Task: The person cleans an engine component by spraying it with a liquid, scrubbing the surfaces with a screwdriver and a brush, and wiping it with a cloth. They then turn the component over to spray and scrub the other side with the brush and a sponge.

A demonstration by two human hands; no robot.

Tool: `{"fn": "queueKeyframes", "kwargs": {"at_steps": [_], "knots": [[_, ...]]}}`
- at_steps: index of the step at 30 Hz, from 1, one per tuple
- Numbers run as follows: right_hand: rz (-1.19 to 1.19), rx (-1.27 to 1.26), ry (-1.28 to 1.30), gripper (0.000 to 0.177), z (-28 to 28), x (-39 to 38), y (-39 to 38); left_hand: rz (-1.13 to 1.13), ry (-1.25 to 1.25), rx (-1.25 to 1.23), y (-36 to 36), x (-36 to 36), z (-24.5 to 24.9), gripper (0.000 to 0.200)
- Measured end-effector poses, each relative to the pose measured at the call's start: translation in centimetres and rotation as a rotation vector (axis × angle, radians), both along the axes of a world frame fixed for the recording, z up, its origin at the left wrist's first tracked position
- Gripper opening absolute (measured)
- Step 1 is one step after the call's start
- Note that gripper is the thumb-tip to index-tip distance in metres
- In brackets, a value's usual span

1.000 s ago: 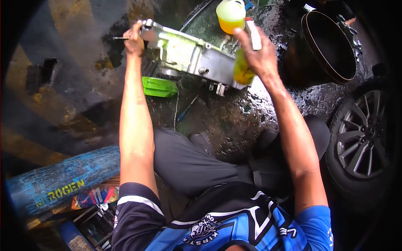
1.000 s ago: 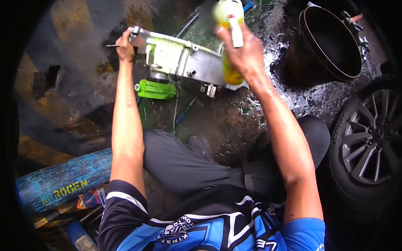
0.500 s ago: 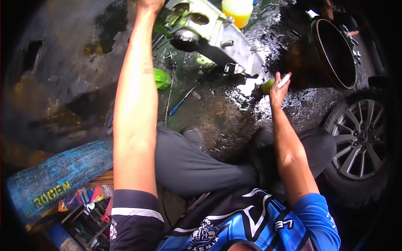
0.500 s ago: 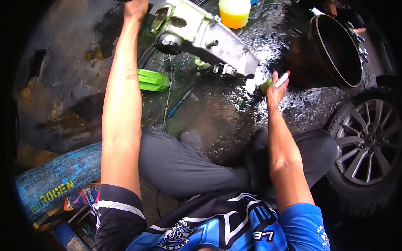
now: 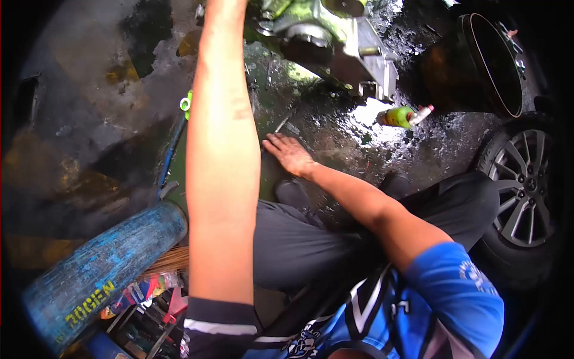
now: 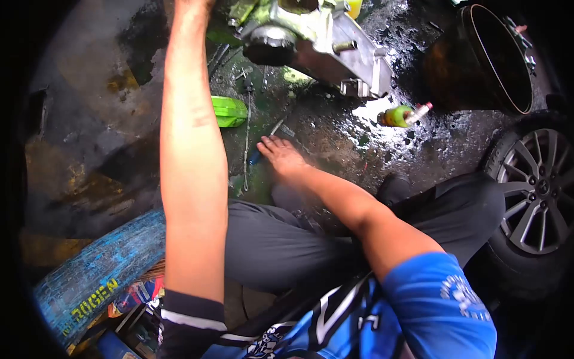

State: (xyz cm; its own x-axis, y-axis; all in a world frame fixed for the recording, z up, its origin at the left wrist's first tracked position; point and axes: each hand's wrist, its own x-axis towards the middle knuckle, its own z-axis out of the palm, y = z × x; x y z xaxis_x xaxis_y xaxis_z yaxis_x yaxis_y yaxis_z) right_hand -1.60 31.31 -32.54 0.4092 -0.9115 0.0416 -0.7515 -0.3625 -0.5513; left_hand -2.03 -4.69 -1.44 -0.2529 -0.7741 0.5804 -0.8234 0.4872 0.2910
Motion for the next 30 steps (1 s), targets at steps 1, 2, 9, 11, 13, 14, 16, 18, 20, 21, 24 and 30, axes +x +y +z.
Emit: {"fn": "queueKeyframes", "kwargs": {"at_steps": [1,2,9,11,13,14,16,18,20,21,24,30], "knots": [[0.056,0.026,0.082,0.055,-0.4,1.0,-1.3,-0.004,-0.02,-0.018,0.0,0.1,-0.2,0.026],[0.106,0.058,0.161,0.053,-0.7,1.9,-2.2,-0.008,-0.059,-0.039,-0.2,0.4,-0.6,0.027],[0.231,0.129,0.272,0.036,-1.0,-0.9,-3.0,-0.284,0.147,-0.075,5.3,0.3,1.1,0.02],[0.223,0.123,0.169,0.032,1.4,-3.6,-2.9,-0.324,0.471,0.234,6.2,0.1,2.0,0.024],[0.134,0.047,-0.035,0.025,4.3,-5.4,-2.6,-0.366,0.533,0.256,6.0,0.2,2.2,0.037],[0.082,0.042,-0.141,0.022,6.4,-6.0,-2.6,-0.409,0.459,0.141,5.7,0.4,2.0,0.036],[-0.023,-0.01,-0.313,0.022,10.2,-7.2,-2.8,-0.483,0.294,-0.084,4.5,1.1,1.3,0.028],[-0.124,-0.119,-0.445,0.027,13.7,-7.4,-4.2,-0.505,0.428,0.158,4.4,1.7,1.6,0.013],[-0.209,-0.234,-0.593,0.026,18.2,-8.6,-5.0,-0.518,0.097,-0.275,2.2,3.1,-0.4,0.015],[-0.223,-0.218,-0.665,0.03,20.6,-9.6,-5.1,-0.482,0.039,-0.357,1.9,3.6,-0.8,0.014],[-0.337,-0.315,-0.926,0.038,26.9,-12.9,-6.3,-0.452,0.094,-0.249,3.4,4.4,-0.8,0.017],[-0.206,-0.135,-1.974,0.033,35.6,-18.5,-10.6,-0.462,0.147,-0.227,8.1,4.2,0.1,0.011]]}}
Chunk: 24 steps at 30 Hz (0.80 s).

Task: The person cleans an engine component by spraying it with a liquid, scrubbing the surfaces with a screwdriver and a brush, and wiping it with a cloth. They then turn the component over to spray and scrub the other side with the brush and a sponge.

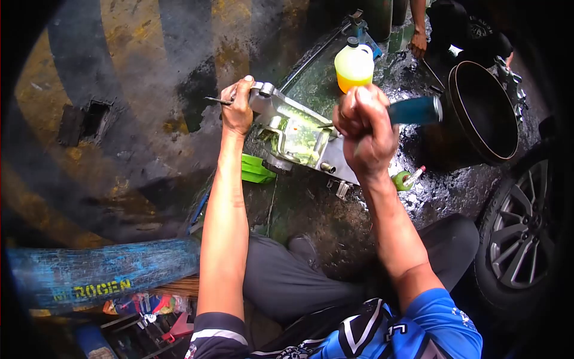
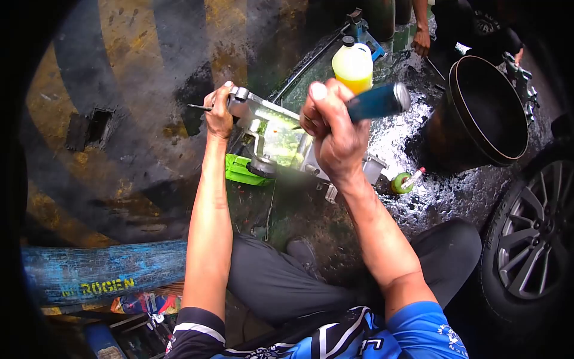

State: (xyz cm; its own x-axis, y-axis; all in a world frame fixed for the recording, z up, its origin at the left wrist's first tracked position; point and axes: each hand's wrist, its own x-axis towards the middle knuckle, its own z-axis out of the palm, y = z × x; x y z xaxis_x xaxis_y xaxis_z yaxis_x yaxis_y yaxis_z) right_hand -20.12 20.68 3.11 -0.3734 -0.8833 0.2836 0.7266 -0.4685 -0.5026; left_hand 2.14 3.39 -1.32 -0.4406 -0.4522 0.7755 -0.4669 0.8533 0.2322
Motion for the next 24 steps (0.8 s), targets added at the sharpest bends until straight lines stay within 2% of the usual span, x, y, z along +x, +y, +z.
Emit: {"fn": "queueKeyframes", "kwargs": {"at_steps": [3,4,5,7,9,12,14,15,18,19,22,24], "knots": [[0.063,-0.029,-0.053,0.036,0.7,1.0,-0.8,-0.054,0.123,0.314,2.8,-0.9,1.2,0.013],[0.018,0.023,0.023,0.036,0.4,1.5,-0.8,-0.066,0.176,0.429,3.4,-1.1,1.3,0.013],[0.045,0.018,0.084,0.036,-0.3,1.6,-0.5,-0.049,0.095,0.302,3.7,-1.1,1.1,0.016],[0.045,0.038,0.175,0.039,-1.1,2.2,-0.2,-0.037,0.064,0.287,4.2,-1.4,1.3,0.015],[-0.074,0.055,0.187,0.035,-1.1,3.1,-0.1,-0.064,0.064,0.292,4.7,-1.8,1.7,0.011],[-0.135,0.025,0.222,0.033,-1.7,3.3,-0.1,-0.016,-0.028,-0.016,4.3,-1.8,0.9,0.013],[-0.186,-0.025,0.341,0.034,-1.9,3.3,-0.3,-0.017,-0.008,0.118,3.8,-1.3,0.8,0.015],[-0.163,0.006,0.339,0.036,-2.0,3.3,-0.3,-0.017,0.001,0.185,3.6,-1.0,0.7,0.016],[0.0,0.127,0.027,0.04,-1.7,3.8,-0.9,-0.019,-0.039,0.046,3.2,-0.5,0.0,0.019],[0.046,0.108,-0.015,0.032,-1.7,4.0,-0.9,-0.029,-0.055,0.048,3.6,-0.8,0.3,0.022],[-0.204,-0.028,-0.011,0.02,-1.9,5.0,-0.3,-0.048,-0.137,-0.189,4.3,-1.5,1.2,0.021],[-0.281,-0.136,0.016,0.029,-2.0,4.4,-0.2,-0.069,-0.106,-0.082,4.5,-1.7,1.7,0.021]]}}
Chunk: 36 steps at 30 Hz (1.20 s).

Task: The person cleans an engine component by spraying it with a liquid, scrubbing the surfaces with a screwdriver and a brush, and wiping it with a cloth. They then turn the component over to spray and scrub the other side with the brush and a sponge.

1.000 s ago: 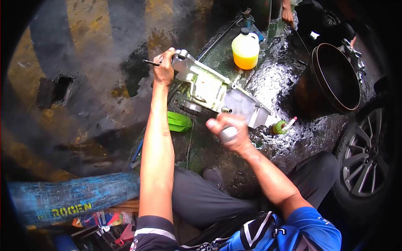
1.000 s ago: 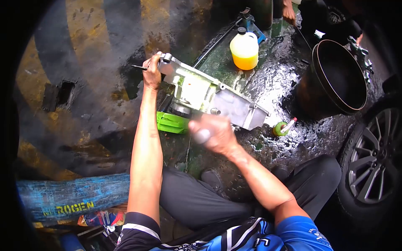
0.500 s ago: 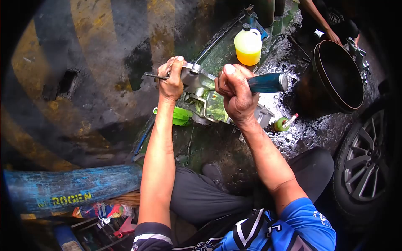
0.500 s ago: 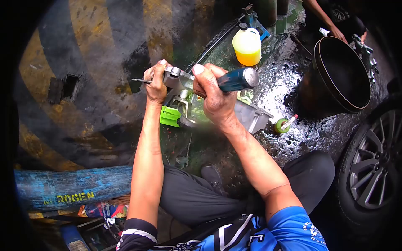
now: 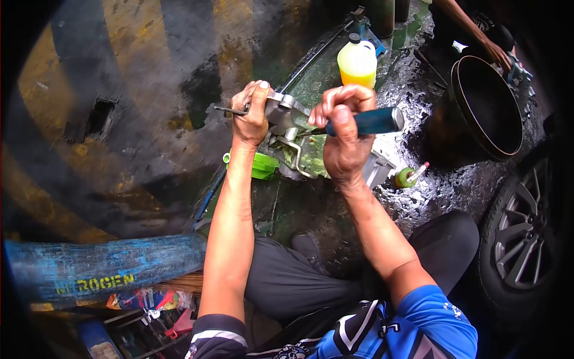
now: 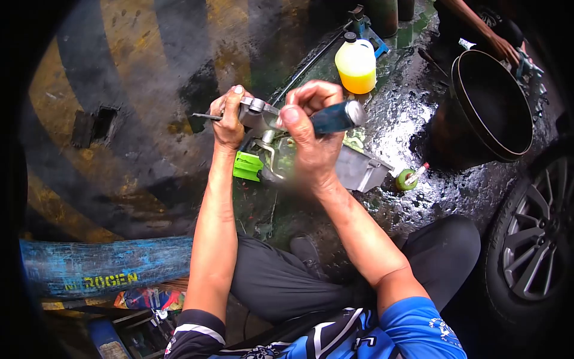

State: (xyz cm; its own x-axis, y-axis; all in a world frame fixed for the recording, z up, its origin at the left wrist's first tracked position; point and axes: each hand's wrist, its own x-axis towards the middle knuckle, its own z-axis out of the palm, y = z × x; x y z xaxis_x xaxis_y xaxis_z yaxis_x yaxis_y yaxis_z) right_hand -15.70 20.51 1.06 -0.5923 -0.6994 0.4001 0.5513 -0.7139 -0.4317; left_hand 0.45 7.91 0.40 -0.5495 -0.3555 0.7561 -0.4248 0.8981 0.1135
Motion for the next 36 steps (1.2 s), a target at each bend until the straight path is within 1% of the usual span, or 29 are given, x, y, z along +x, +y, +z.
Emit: {"fn": "queueKeyframes", "kwargs": {"at_steps": [2,3,4,5,6,7,9,12,13,16,17,20,21,22,24,25,26,28,30,32,35,36], "knots": [[-0.019,-0.032,-0.009,0.032,1.1,-1.3,0.0,-0.029,0.028,0.117,0.2,-0.2,-0.1,0.02],[0.02,-0.042,-0.043,0.029,1.2,-1.8,0.1,-0.043,0.037,0.074,0.1,-0.4,-0.1,0.017],[0.138,-0.059,-0.173,0.019,1.8,-2.3,0.7,-0.056,0.047,0.03,0.0,-0.5,-0.1,0.014],[0.174,-0.035,-0.175,0.017,1.8,-2.7,0.9,-0.072,0.054,0.042,0.0,-0.5,-0.1,0.013],[0.212,-0.012,-0.176,0.02,1.8,-3.1,1.0,-0.085,0.063,0.053,-0.1,-0.5,-0.1,0.012],[0.193,0.019,-0.128,0.024,2.2,-3.1,1.0,-0.101,0.07,0.082,0.1,-0.7,0.1,0.011],[0.161,0.081,-0.035,0.033,3.2,-3.0,1.1,-0.125,0.081,0.141,0.4,-1.1,0.6,0.018],[0.174,0.086,0.042,0.034,3.9,-3.3,1.7,-0.133,0.074,0.133,1.1,-2.0,1.5,0.022],[0.208,0.074,0.032,0.033,3.7,-3.4,1.8,-0.12,0.061,0.155,1.3,-2.1,1.6,0.031],[0.261,0.086,0.017,0.033,3.5,-3.6,1.9,-0.145,0.163,0.484,1.8,-2.4,2.1,0.024],[0.26,0.069,0.01,0.033,3.5,-3.9,1.8,-0.102,0.209,0.608,2.1,-2.6,2.4,0.031],[0.215,0.024,0.034,0.032,3.9,-4.4,2.3,-0.146,0.184,0.467,1.9,-3.2,2.5,0.032],[0.26,0.035,0.016,0.032,3.5,-4.0,2.1,-0.149,0.167,0.391,1.9,-3.2,2.4,0.034],[0.299,0.087,0.008,0.032,3.1,-3.4,1.8,-0.141,0.185,0.458,2.0,-3.2,2.4,0.034],[0.303,0.152,0.049,0.032,2.7,-3.2,1.9,-0.13,0.223,0.584,2.1,-3.2,2.6,0.035],[0.277,0.141,0.066,0.031,2.9,-3.3,2.0,-0.113,0.208,0.581,2.2,-3.3,2.9,0.035],[0.167,0.118,0.122,0.032,3.2,-3.5,2.3,-0.114,0.194,0.519,2.1,-3.3,2.8,0.035],[0.264,0.043,0.015,0.033,3.0,-4.2,2.6,-0.11,0.166,0.4,2.0,-3.2,2.5,0.036],[0.218,0.109,0.099,0.034,2.5,-3.4,2.3,-0.103,0.194,0.473,2.1,-3.3,2.8,0.035],[0.202,0.101,0.125,0.034,2.6,-3.2,2.2,-0.091,0.218,0.587,2.1,-3.3,2.9,0.035],[0.257,-0.031,-0.063,0.032,2.5,-3.7,2.6,-0.081,0.215,0.527,2.1,-3.2,2.5,0.034],[0.255,-0.019,-0.029,0.032,2.3,-3.7,2.5,-0.082,0.225,0.504,2.0,-3.4,2.6,0.034]]}}
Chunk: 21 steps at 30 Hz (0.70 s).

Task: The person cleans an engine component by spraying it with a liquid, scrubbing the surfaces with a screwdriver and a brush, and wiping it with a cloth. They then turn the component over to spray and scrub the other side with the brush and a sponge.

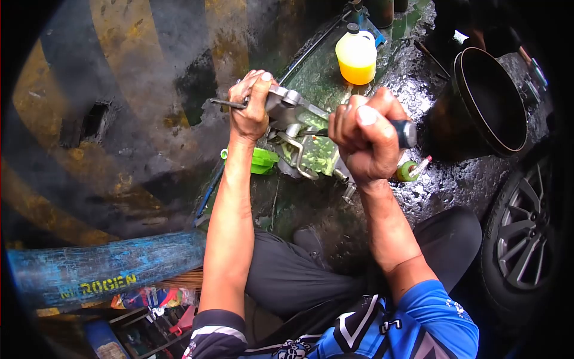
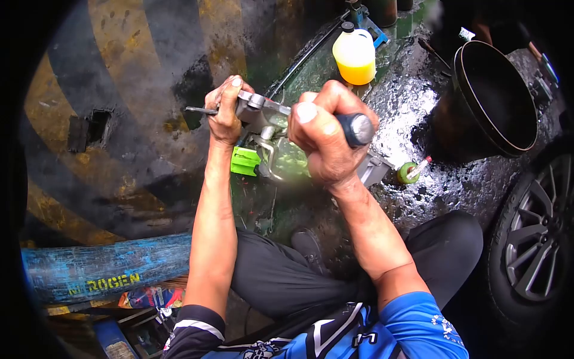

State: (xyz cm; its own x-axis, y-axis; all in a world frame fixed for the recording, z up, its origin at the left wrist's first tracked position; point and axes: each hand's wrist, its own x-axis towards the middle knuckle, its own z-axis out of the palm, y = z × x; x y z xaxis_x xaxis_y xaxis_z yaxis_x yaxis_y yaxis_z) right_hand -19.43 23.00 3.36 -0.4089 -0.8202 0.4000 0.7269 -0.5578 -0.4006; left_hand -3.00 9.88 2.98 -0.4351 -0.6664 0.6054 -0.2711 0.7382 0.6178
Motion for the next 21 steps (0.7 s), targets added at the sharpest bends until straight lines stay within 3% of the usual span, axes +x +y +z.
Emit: {"fn": "queueKeyframes", "kwargs": {"at_steps": [1,4,6,12,16,19,21], "knots": [[-0.005,0.003,0.036,0.032,-0.1,-0.2,-0.2,-0.021,-0.05,-0.182,-0.4,0.3,-0.1,0.031],[0.007,-0.009,-0.029,0.031,0.4,-0.6,-0.1,-0.04,-0.054,-0.126,-1.0,1.1,-1.0,0.021],[-0.007,-0.034,-0.036,0.03,0.2,-0.4,-0.2,-0.018,-0.128,-0.225,-1.2,1.6,-1.5,0.014],[0.033,-0.104,-0.095,0.029,-0.5,-1.2,-0.8,-0.035,-0.1,-0.259,-1.2,0.7,-0.8,0.024],[-0.006,-0.045,0.024,0.025,-0.3,-1.0,-1.2,-0.013,-0.118,-0.18,-0.6,0.2,-0.2,0.027],[0.021,-0.162,-0.086,0.021,-0.2,-2.5,-0.9,0.001,-0.129,-0.233,-1.0,0.0,-0.5,0.031],[0.018,-0.165,-0.039,0.022,-0.4,-1.9,-0.9,0.024,-0.062,-0.137,-0.8,0.1,-0.6,0.026]]}}
